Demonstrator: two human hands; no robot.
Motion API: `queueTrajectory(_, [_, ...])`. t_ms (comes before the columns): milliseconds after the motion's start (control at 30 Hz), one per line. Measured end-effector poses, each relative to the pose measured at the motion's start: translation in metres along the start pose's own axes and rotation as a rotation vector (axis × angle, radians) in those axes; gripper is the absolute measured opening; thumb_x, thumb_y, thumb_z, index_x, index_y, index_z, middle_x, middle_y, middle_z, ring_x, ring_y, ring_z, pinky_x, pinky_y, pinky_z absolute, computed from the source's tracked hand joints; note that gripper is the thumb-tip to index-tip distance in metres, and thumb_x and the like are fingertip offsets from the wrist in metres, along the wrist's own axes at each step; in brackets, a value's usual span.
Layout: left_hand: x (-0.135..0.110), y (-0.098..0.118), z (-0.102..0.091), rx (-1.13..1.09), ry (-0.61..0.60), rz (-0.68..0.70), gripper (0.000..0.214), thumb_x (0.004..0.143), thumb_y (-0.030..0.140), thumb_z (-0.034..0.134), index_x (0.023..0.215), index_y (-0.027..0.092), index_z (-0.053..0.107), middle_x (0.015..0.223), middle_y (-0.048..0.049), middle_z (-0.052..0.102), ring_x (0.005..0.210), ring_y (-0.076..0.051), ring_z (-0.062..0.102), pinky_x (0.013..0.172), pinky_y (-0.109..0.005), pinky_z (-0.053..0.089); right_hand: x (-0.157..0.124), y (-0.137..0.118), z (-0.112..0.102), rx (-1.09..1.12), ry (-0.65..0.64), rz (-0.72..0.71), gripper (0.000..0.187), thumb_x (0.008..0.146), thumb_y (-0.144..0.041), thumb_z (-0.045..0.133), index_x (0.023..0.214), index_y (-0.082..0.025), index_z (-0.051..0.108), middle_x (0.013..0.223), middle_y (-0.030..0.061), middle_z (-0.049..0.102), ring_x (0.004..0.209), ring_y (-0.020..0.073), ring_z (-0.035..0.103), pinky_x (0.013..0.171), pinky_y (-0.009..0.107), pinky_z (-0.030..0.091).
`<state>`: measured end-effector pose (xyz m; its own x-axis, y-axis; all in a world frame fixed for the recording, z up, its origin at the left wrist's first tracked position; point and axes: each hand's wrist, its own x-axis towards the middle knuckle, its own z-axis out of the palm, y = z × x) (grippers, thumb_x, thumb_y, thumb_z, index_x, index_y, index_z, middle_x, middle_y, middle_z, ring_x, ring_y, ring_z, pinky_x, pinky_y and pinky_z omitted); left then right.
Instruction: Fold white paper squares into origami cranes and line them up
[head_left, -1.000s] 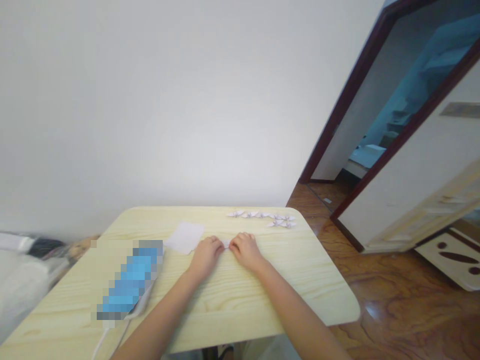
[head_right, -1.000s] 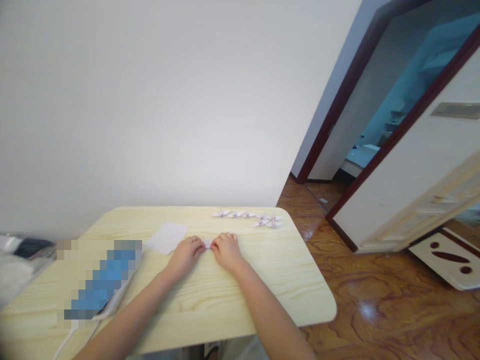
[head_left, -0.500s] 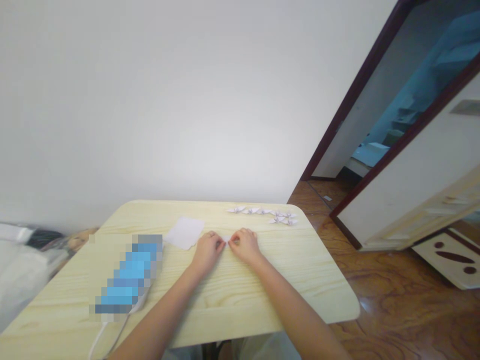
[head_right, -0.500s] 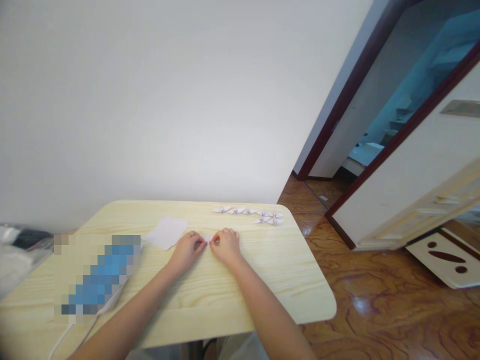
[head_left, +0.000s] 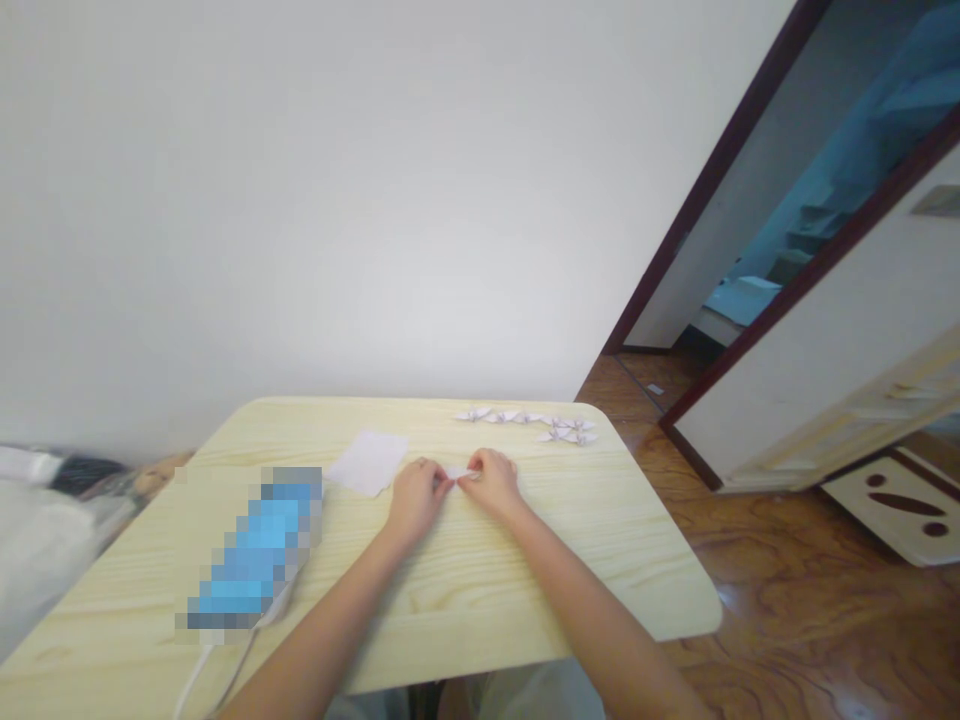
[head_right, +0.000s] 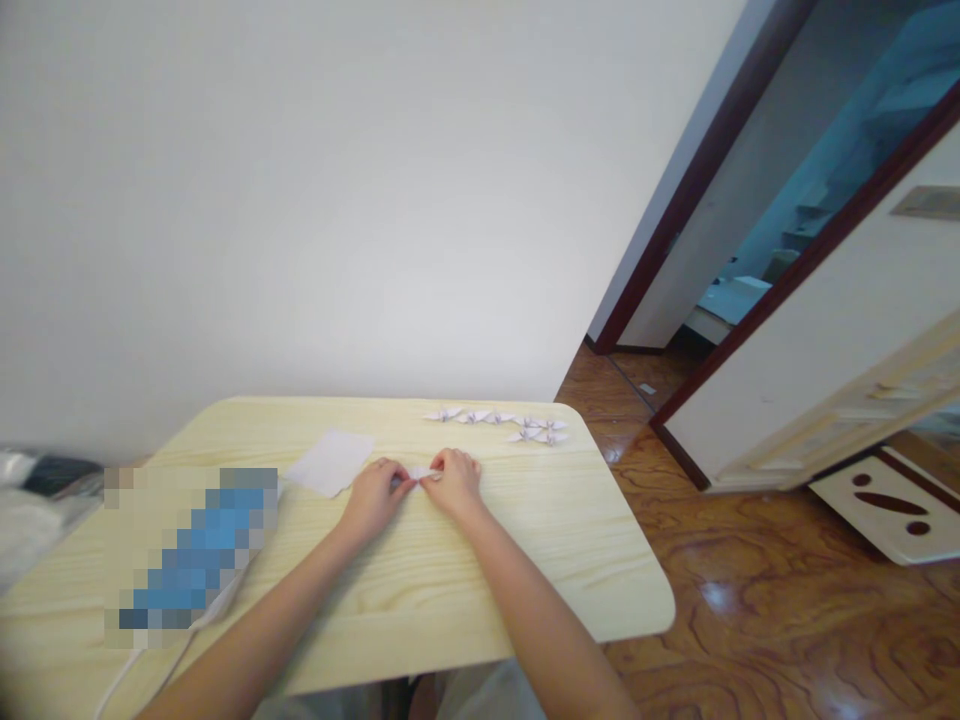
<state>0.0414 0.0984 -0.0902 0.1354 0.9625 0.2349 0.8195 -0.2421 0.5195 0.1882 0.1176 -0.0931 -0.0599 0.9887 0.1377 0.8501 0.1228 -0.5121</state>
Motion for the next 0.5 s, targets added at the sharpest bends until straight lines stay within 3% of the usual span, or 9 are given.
queueTrajectory(267, [0.001,0.005,-0.002,0.019,-0.025,0.005,0.012,0.075,0.022,0.051,0.076,0.02,0.063,0.077,-0.0028,0.061,0.077,-0.018,0.055,0.07,-0.029,0.038,0.004,0.005,-0.002,0.018,-0.047,0.032,0.01,0.069,-0.018,0.058,0.078,-0.02,0.055,0.084,-0.0002,0.06,0.084,0.0161,0.052,0.076,0.029,0.032])
queueTrajectory(500, [-0.011,0.008,-0.004,0.132,-0.027,0.166,0.024,0.078,0.018,0.047,0.089,0.027,0.066,0.09,-0.0042,0.063,0.089,-0.022,0.052,0.078,-0.038,0.034,-0.011,0.008,-0.024,-0.048,-0.074,-0.306,0.018,0.077,-0.021,0.054,0.094,-0.025,0.06,0.093,0.0015,0.059,0.092,0.0168,0.048,0.081,0.03,0.029])
